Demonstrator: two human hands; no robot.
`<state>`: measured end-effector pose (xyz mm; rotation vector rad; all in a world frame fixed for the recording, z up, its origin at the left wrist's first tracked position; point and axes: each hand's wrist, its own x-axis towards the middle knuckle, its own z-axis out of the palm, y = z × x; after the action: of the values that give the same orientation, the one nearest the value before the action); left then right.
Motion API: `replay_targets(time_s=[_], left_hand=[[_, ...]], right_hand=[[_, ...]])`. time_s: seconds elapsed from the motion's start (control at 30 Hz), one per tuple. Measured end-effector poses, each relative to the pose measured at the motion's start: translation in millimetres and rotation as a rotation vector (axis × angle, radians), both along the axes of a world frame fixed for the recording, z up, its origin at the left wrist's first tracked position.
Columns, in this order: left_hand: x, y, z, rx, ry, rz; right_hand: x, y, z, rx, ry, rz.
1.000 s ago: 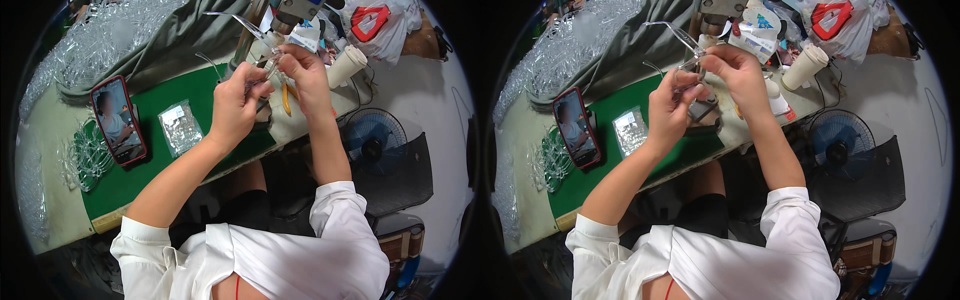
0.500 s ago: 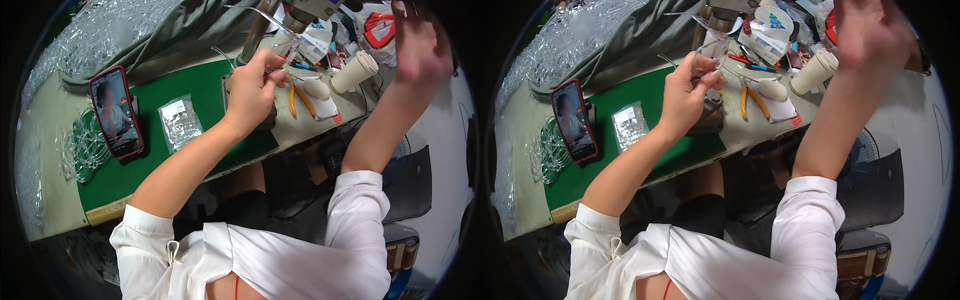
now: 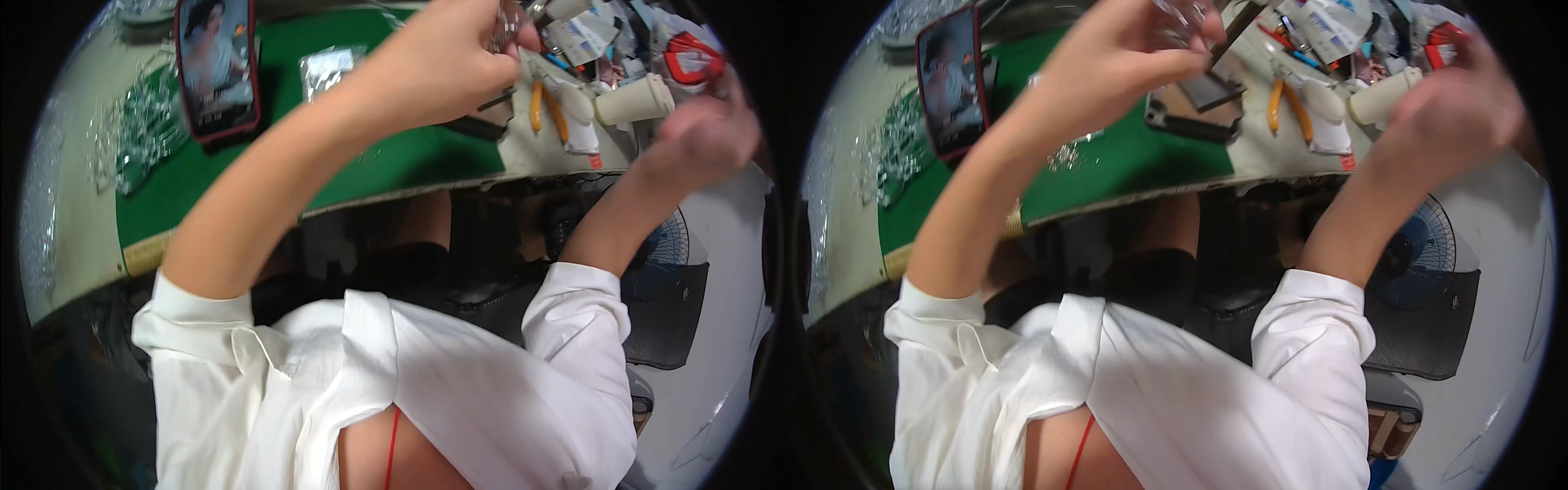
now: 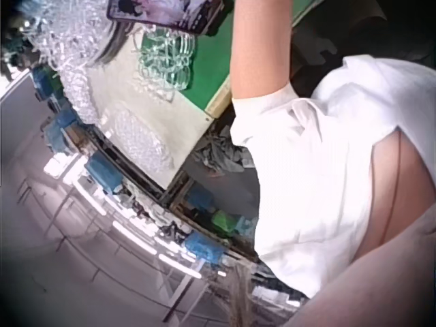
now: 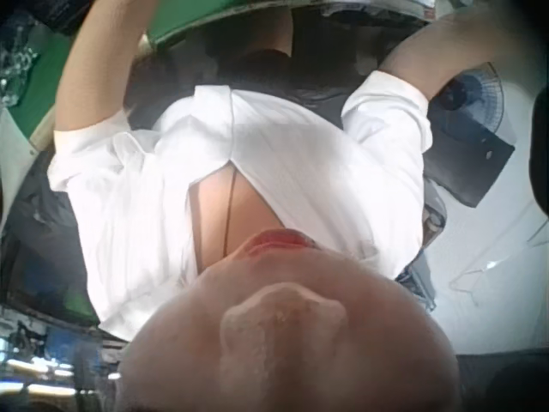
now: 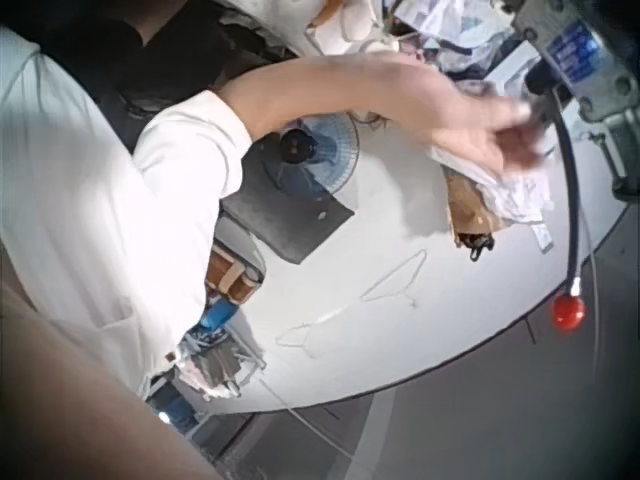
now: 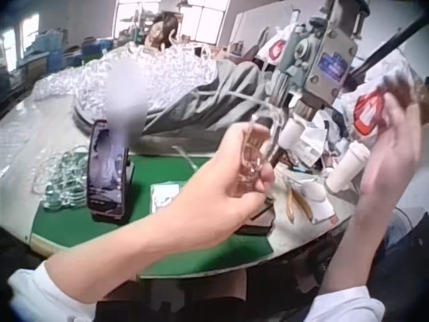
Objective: The person repeatedly picks up clear eyeglass frames and small metal components from a green work mat, inserts the components into the frame arms, and places the frames back on the mat. A smartphone displaying a video is visible on the table throughout.
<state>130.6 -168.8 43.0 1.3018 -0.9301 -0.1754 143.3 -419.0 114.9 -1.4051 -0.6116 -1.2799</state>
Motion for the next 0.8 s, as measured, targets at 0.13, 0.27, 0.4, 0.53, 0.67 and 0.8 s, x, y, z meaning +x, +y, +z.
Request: replay_targets(time_s=[0.13, 0.27, 0.4, 0.53, 0.67, 0.8], left_hand=[[-41, 61, -12, 0.138, -0.409, 0.426], [-76, 153, -21, 0.358, -0.725, 0.967], [-102, 185, -40, 0.097, -0.261, 1.270], [-111, 207, -64, -0.129, 0.011, 0.817], [-124, 195, -61, -0.239, 0.127, 0.558], [-134, 166, -45, -0.077, 0.103, 0.627]], right_hand=[[-59, 81, -122, -0.672, 0.766, 0.327], [-72, 106, -161, -0.766, 0.800, 0.262], [-71, 116, -174, -0.917, 0.713, 0.165], [-78, 115, -172, -1.128, 0.631, 0.060], [-77, 112, -169, -1.125, 0.619, 0.108], [-77, 108, -167, -0.947, 0.742, 0.208]])
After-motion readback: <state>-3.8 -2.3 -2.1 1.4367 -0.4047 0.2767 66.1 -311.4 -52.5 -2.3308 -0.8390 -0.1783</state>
